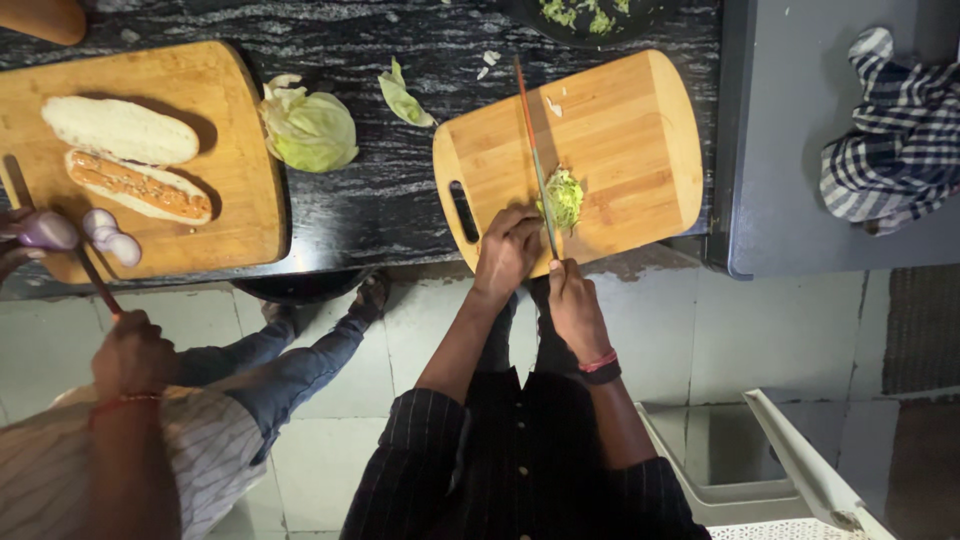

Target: The person applies sauce to a sliced bread roll, then chops cabbage and places it into the roll. Another person is also preparing a sandwich nearby.

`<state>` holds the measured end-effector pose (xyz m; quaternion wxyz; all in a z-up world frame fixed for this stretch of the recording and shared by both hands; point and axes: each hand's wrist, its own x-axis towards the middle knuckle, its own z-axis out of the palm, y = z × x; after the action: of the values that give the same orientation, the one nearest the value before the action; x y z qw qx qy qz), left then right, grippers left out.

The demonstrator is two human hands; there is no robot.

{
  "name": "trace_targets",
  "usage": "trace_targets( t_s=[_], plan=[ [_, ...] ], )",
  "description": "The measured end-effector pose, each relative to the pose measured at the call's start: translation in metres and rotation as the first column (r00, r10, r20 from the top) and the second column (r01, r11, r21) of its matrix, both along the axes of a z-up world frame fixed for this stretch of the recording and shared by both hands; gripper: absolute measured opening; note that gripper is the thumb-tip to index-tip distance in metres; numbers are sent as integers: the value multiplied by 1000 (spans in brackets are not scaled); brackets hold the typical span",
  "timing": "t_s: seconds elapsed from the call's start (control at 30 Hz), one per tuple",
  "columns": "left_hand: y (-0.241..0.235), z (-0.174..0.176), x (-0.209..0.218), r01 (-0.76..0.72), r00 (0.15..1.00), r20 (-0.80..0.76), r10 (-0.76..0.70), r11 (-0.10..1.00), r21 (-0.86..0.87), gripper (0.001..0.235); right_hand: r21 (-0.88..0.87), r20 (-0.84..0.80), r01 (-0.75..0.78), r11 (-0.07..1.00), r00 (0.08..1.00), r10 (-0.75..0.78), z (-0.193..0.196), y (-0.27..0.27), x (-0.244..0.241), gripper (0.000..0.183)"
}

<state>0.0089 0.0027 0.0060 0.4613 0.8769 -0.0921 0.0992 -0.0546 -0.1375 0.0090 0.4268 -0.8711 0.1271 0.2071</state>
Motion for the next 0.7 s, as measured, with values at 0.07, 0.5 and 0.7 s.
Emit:
trace_targets(
  t_s=[0.07, 0.5, 0.7],
  plan=[
    [0, 0, 0, 0, 1000, 29, 1, 1000, -12, 19, 0, 12, 5, 1000, 1000, -5, 2, 2, -2, 35],
    [2, -18, 1, -31, 980, -197, 4, 990, -136, 15, -40, -181, -44, 998, 983, 36, 8, 10, -26, 36],
    [4, -7, 10, 27, 981, -193, -37, 998, -58, 16, 51, 253, -63, 997, 966, 48, 7, -9, -64, 26]
  ],
)
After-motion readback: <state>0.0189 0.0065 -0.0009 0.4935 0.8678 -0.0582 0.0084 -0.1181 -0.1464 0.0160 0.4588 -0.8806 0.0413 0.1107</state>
